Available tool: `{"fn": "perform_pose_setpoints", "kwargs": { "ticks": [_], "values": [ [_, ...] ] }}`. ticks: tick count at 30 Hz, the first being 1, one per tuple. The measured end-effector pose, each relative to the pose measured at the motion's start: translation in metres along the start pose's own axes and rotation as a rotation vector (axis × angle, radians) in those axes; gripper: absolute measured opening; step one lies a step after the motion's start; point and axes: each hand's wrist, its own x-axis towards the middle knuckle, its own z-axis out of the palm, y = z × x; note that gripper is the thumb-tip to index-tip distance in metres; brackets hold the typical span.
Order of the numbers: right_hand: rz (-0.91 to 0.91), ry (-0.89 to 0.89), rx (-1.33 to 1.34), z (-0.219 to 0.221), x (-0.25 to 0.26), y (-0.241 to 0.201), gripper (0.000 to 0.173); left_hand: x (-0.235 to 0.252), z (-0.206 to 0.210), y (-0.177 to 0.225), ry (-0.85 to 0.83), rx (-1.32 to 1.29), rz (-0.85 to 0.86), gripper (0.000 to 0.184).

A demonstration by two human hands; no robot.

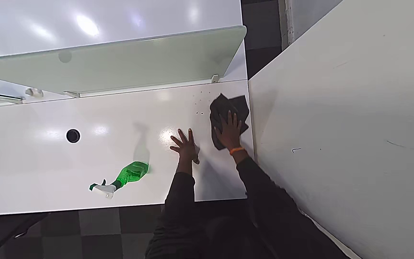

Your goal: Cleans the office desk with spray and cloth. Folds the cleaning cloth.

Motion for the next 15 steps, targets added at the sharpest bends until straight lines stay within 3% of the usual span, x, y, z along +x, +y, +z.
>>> {"fn": "perform_pose_setpoints", "kwargs": {
  "ticks": [5,8,11,15],
  "values": [
    [-0.005,-0.103,-0.08,0.033,-0.147,0.025,0.068,-0.001,0.0,0.0,0.012,-0.003,0.005,0.173],
    [-0.018,-0.217,-0.128,0.033,-0.189,0.038,0.071,-0.003,-0.003,0.001,-0.007,0.001,0.0,0.171],
    [-0.041,-0.227,-0.093,0.022,-0.165,0.042,0.074,-0.002,-0.002,0.0,-0.002,0.009,0.002,0.173],
    [-0.017,-0.155,-0.055,0.0,-0.073,0.04,0.076,0.0,0.0,0.001,0.004,0.024,-0.006,0.178]
  ]
}}
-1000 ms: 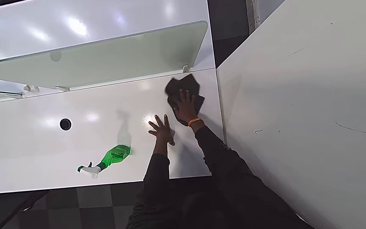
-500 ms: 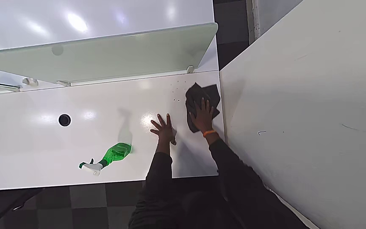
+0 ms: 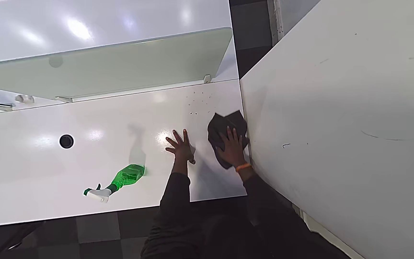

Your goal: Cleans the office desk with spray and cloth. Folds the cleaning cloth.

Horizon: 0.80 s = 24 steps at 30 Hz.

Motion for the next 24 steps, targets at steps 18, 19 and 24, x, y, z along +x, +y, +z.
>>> {"fn": "perform_pose_setpoints", "kwargs": {
  "ticks": [18,19,24],
  "values": [
    [0.175,-0.083,-0.025,0.037,-0.125,0.018,0.078,0.001,0.0,0.001,-0.005,0.017,-0.004,0.181],
    [0.181,-0.095,-0.031,0.04,-0.131,0.02,0.078,0.0,0.001,0.001,-0.004,0.017,-0.003,0.18],
    [0.248,-0.028,0.056,0.017,-0.077,0.006,0.081,0.001,0.0,0.001,0.0,0.018,0.0,0.181]
  ]
}}
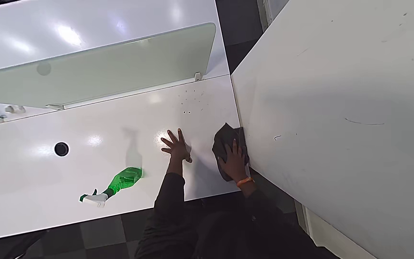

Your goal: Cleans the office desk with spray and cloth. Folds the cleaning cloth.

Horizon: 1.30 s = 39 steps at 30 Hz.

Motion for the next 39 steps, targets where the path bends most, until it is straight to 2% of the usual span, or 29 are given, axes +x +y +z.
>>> {"fn": "perform_pose_setpoints", "kwargs": {
  "ticks": [5,9,11,13,15,18,23,26,28,32,39],
  "values": [
    [-0.001,0.146,0.043,-0.036,0.103,-0.048,0.082,0.002,0.003,-0.001,0.006,0.003,0.003,0.183],
    [-0.109,0.155,0.076,-0.082,0.162,-0.079,0.08,0.003,0.003,-0.002,0.004,-0.009,0.003,0.183],
    [-0.109,0.196,0.023,-0.084,0.214,-0.085,0.083,0.004,0.005,-0.002,0.016,-0.012,0.004,0.182],
    [-0.098,0.177,0.003,-0.089,0.239,-0.089,0.081,0.005,0.006,-0.002,0.026,-0.014,0.007,0.182],
    [-0.117,0.18,0.0,-0.087,0.231,-0.087,0.076,0.004,0.006,-0.003,0.022,-0.026,0.011,0.182],
    [-0.214,0.175,0.046,-0.081,0.169,-0.077,0.067,0.003,0.005,-0.003,0.018,-0.029,0.01,0.182],
    [-0.186,0.136,-0.034,-0.02,0.107,-0.058,0.067,0.002,0.003,-0.003,0.012,-0.023,0.017,0.18],
    [-0.188,0.077,-0.071,0.004,0.053,-0.042,0.069,0.0,0.002,-0.003,0.013,-0.02,0.02,0.178],
    [-0.192,0.064,-0.088,0.012,0.034,-0.034,0.069,0.0,0.002,-0.003,0.001,-0.018,0.017,0.178],
    [-0.186,0.03,-0.09,0.001,0.05,-0.037,0.069,0.001,0.003,-0.003,0.013,-0.03,0.019,0.178],
    [-0.232,0.126,-0.037,-0.048,0.146,-0.069,0.068,0.001,0.003,-0.003,-0.003,-0.02,0.015,0.18]
  ]
}}
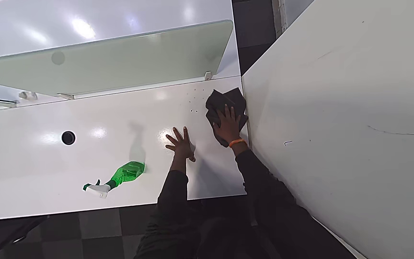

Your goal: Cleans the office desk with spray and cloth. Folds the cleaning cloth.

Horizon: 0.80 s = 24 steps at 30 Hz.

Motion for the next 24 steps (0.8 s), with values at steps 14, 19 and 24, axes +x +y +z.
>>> {"fn": "perform_pose_setpoints", "kwargs": {
  "ticks": [14,19,24],
  "values": [
    [-0.02,-0.08,-0.05,0.049,-0.147,0.008,0.067,-0.002,0.004,-0.006,0.048,-0.085,0.057,0.18],
    [-0.053,-0.275,-0.067,0.056,-0.256,0.022,0.074,-0.009,0.008,-0.015,0.127,-0.105,0.128,0.178],
    [-0.088,-0.366,-0.071,0.046,-0.281,0.036,0.072,-0.078,0.058,-0.06,0.382,-0.077,0.351,0.106]
  ]
}}
